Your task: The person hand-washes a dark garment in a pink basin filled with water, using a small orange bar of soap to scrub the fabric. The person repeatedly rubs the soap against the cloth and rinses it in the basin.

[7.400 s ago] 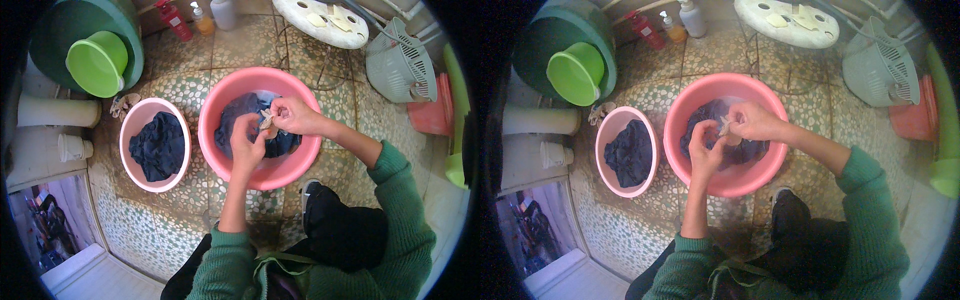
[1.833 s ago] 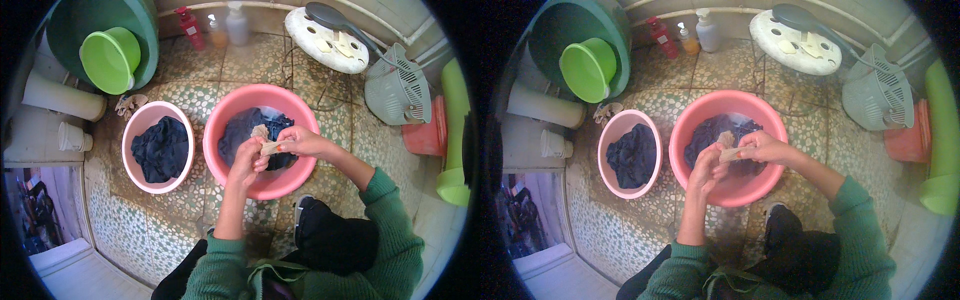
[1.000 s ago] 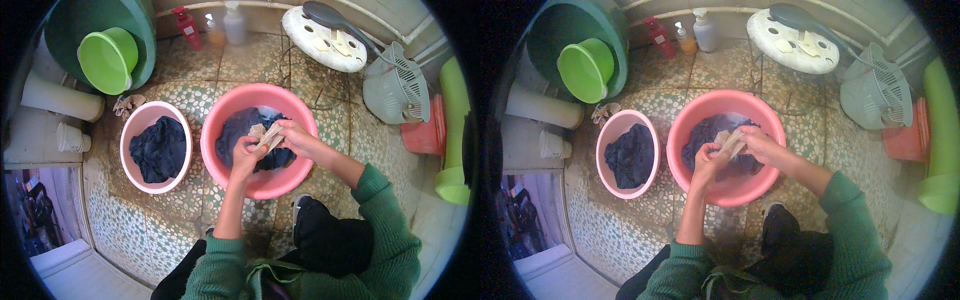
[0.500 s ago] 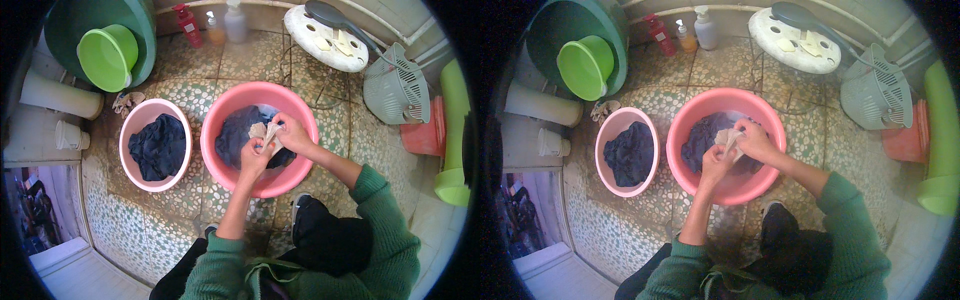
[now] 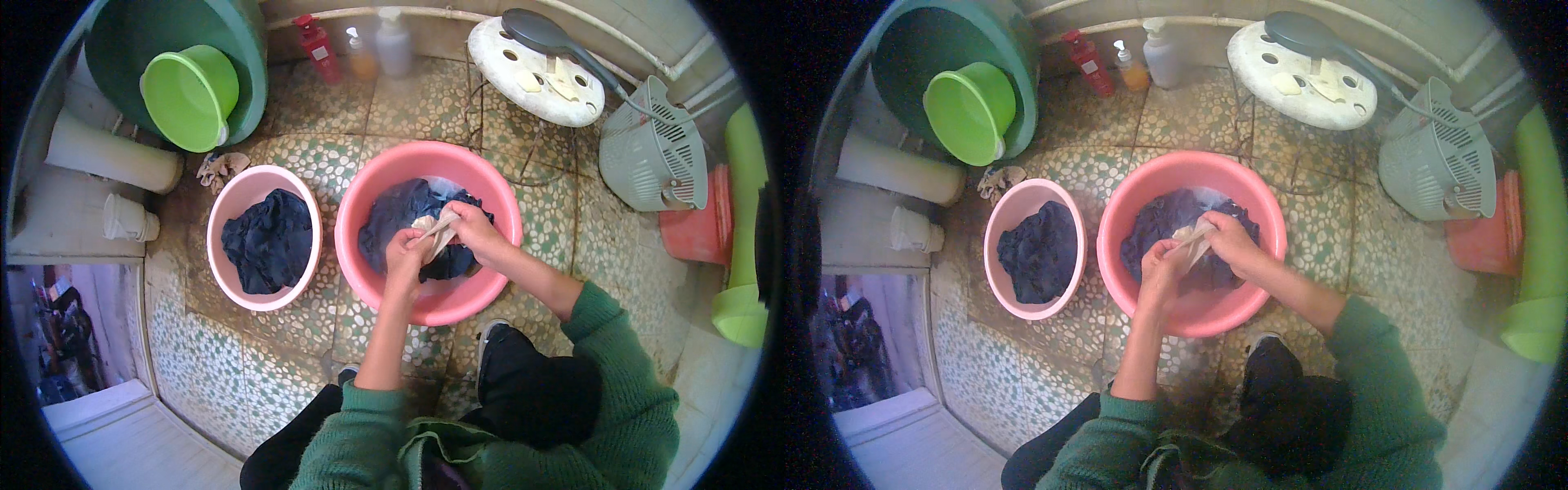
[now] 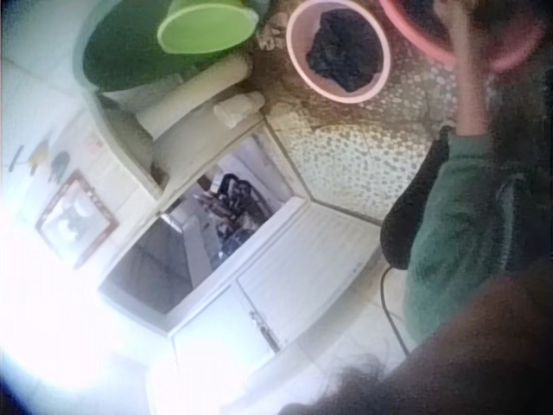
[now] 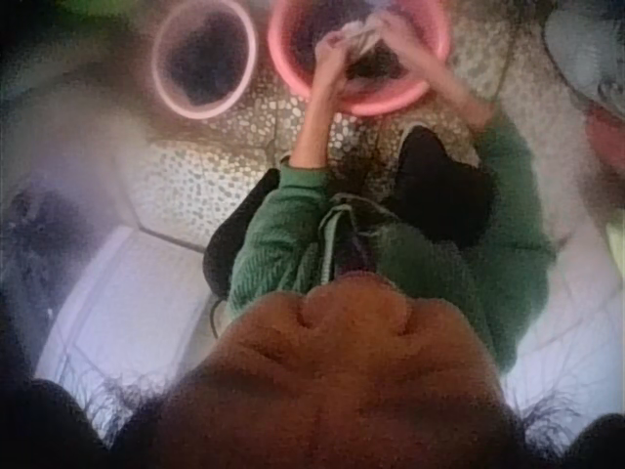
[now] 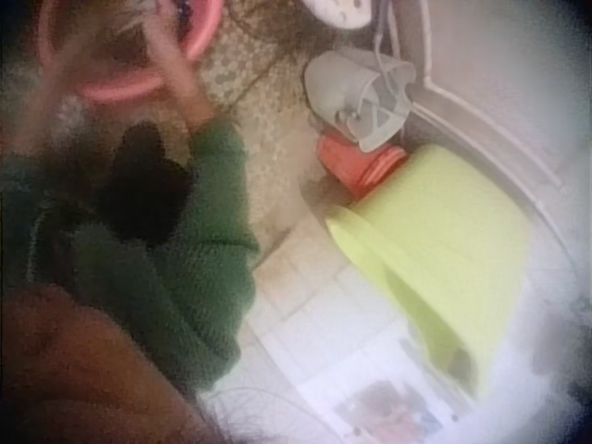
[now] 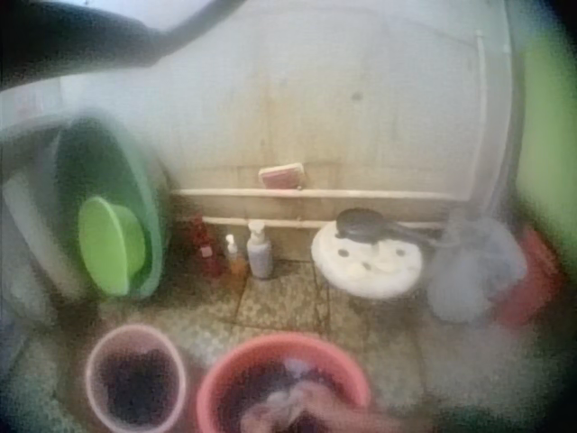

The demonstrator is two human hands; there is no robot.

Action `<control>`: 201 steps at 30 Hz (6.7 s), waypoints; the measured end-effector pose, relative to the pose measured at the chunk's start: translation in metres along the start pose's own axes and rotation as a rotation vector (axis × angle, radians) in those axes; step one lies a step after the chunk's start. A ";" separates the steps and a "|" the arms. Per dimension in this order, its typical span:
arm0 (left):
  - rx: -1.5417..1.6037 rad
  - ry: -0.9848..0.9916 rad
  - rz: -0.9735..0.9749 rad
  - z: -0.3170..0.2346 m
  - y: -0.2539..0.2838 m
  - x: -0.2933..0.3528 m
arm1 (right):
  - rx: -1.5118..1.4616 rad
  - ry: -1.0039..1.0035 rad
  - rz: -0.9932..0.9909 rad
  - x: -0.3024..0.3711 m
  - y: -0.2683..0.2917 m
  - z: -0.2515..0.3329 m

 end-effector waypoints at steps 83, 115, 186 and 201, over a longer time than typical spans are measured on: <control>0.207 0.068 0.334 -0.030 -0.009 0.013 | -0.184 -0.219 0.383 0.010 0.015 0.039; -0.034 -0.241 0.006 -0.009 -0.022 0.014 | -0.065 -0.202 0.399 0.009 0.033 0.030; -0.150 -0.111 0.128 -0.028 -0.025 0.012 | 1.115 0.447 -0.831 -0.039 0.216 0.187; -0.021 -0.064 0.101 -0.035 -0.031 0.018 | 0.377 -0.073 0.397 0.023 0.057 0.105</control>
Point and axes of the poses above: each hand's wrist, its own x-axis away from the middle knuckle, its own y-axis out of the back of the hand, z = x × y, the point moved 2 cm from there along -x, towards the middle knuckle, and after that the axes turned 1 degree about x, right-handed, at the moved point
